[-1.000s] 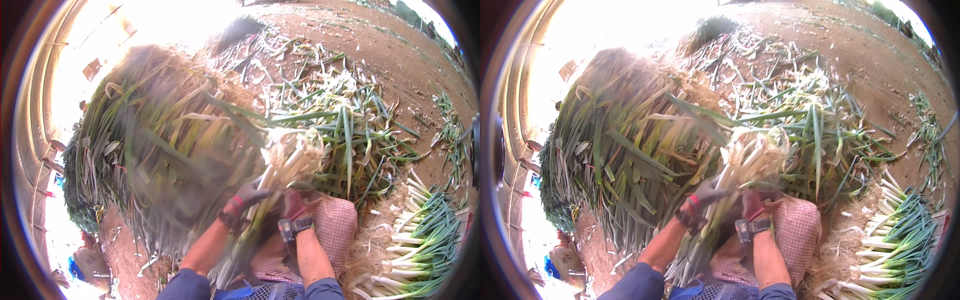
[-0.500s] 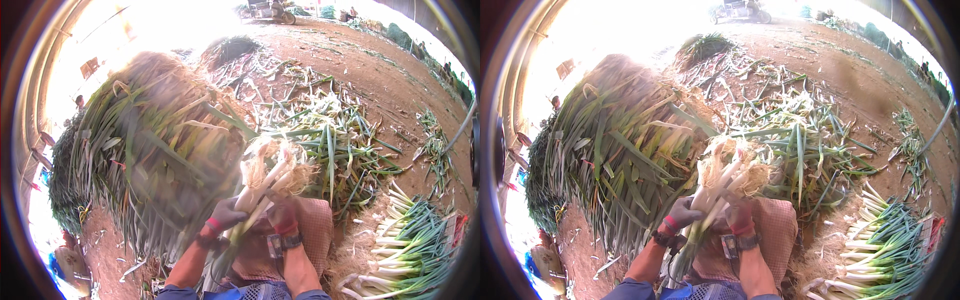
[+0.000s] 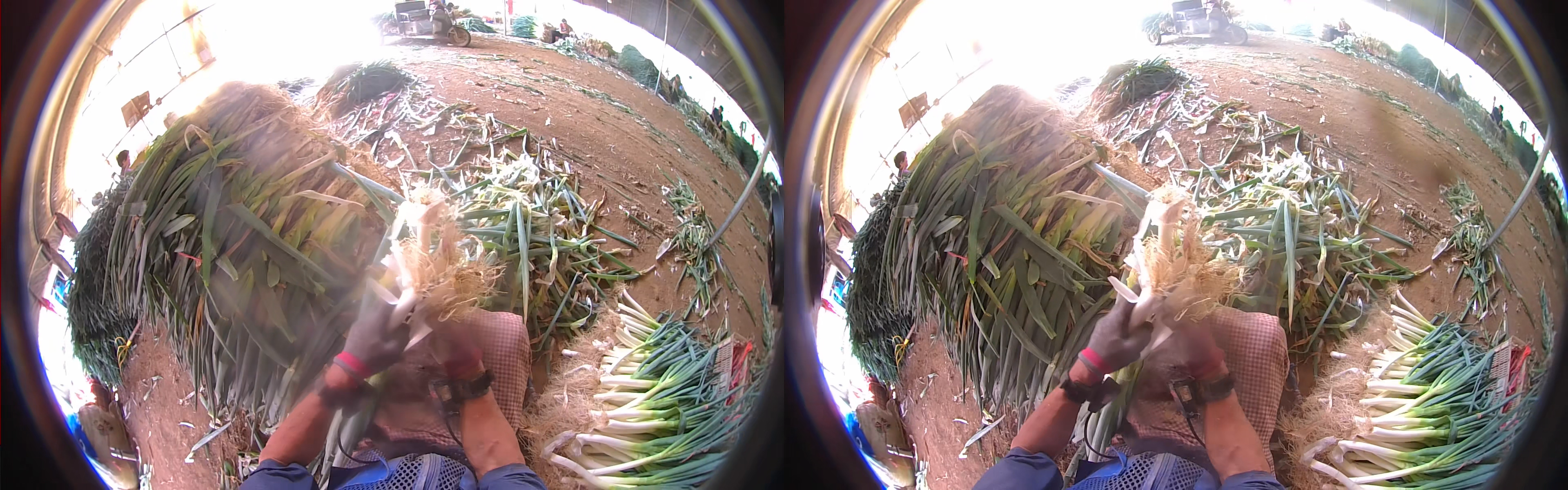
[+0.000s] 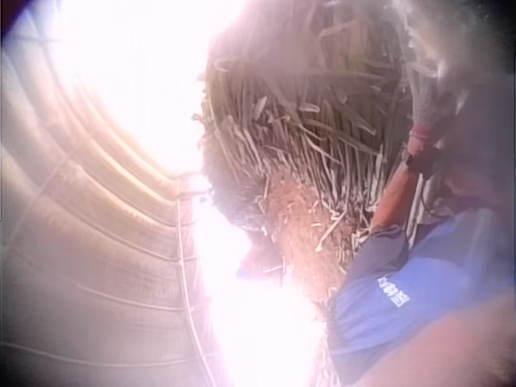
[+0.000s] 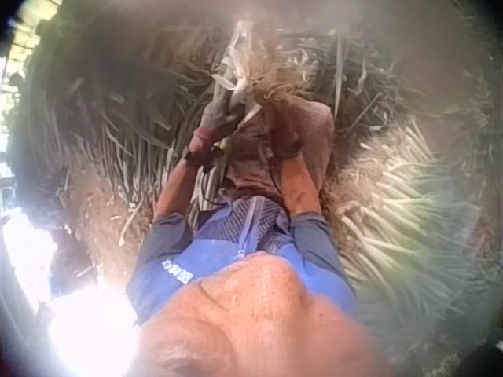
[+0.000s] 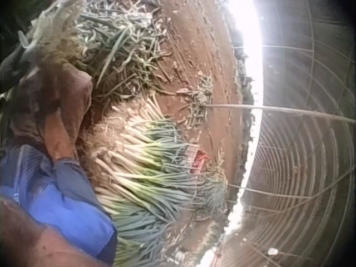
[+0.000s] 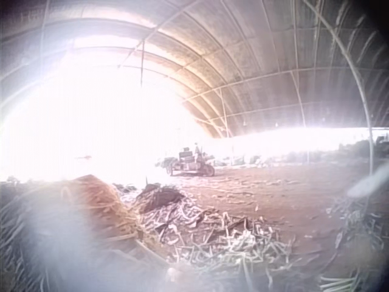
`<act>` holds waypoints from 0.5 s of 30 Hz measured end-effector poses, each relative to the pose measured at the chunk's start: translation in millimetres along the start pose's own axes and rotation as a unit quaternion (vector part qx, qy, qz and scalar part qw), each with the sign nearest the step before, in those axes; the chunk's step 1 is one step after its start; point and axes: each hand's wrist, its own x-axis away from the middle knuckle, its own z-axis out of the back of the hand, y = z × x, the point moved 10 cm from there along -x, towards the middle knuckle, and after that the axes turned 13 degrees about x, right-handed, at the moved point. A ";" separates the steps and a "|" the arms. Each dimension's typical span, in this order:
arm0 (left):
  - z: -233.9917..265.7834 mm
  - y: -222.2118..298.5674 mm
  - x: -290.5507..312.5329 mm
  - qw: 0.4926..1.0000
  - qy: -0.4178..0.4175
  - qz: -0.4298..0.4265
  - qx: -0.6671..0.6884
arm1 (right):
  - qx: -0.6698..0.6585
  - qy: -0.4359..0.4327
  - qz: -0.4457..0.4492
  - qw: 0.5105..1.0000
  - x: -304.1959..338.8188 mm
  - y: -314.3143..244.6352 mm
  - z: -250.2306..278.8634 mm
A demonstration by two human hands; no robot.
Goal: The person gathers leeks by hand, trims the roots and green tops using a tool, and places the trimmed leeks onto a pile.
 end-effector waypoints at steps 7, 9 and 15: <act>-36.5 -31.8 30.5 0.975 -0.078 0.188 0.092 | -0.163 0.028 -0.100 0.981 26.3 64.3 -33.7; -54.5 -58.2 45.0 0.901 -0.164 0.245 0.319 | -0.380 0.019 -0.190 0.905 24.5 63.6 -52.3; -77.7 -92.2 58.3 0.731 -0.227 0.393 0.509 | -0.699 -0.014 -0.280 0.658 10.4 52.7 -62.5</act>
